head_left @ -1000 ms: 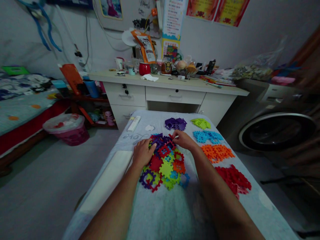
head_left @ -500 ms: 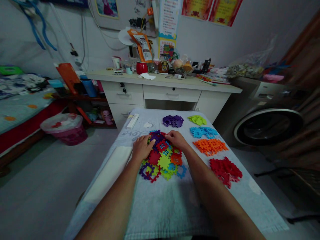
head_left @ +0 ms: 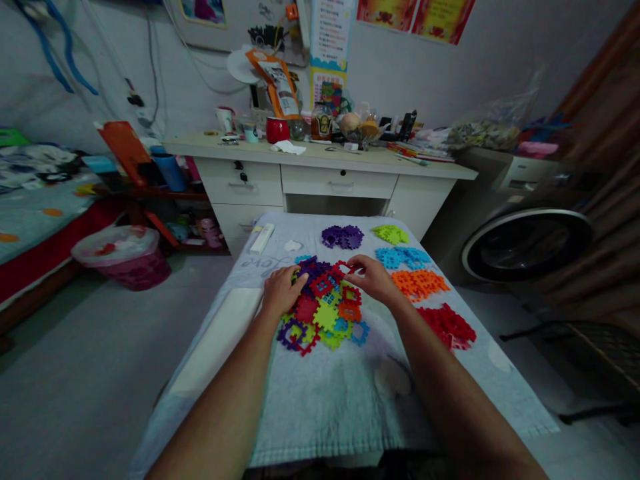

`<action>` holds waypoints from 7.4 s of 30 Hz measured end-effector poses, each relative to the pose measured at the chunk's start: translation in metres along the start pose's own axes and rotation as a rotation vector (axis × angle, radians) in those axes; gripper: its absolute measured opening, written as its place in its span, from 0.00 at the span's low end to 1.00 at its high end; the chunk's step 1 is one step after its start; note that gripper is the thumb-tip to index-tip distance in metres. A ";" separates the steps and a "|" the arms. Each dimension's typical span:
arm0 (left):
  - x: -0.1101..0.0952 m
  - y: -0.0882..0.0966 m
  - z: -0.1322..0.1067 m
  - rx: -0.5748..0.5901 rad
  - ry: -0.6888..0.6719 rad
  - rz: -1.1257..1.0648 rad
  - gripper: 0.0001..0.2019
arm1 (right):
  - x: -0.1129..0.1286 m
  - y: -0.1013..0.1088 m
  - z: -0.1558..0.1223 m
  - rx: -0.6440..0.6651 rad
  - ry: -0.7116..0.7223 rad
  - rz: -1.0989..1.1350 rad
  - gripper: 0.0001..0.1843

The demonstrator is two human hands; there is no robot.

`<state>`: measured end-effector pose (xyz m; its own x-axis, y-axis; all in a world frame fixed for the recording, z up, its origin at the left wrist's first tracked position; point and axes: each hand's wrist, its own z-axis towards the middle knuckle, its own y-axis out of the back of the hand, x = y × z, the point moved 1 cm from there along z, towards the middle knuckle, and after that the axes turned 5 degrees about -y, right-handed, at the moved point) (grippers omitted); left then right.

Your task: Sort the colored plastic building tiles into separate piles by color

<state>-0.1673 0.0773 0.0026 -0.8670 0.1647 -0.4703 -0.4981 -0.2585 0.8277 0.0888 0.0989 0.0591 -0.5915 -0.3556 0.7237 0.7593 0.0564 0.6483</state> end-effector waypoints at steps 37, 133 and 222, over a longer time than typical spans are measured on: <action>0.014 -0.011 0.006 0.036 -0.013 -0.017 0.27 | -0.070 0.154 -0.148 0.130 -0.408 -0.462 0.18; -0.008 0.000 -0.006 -0.036 -0.179 0.124 0.24 | -0.062 0.149 -0.110 -0.002 -0.400 0.005 0.15; 0.006 -0.010 0.000 -0.019 -0.153 0.018 0.27 | -0.094 0.162 -0.162 -0.305 -0.536 0.268 0.22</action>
<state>-0.1676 0.0806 -0.0083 -0.8644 0.3022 -0.4018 -0.4835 -0.2808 0.8291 0.3114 -0.0099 0.0572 -0.3652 0.1506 0.9186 0.8947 -0.2159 0.3911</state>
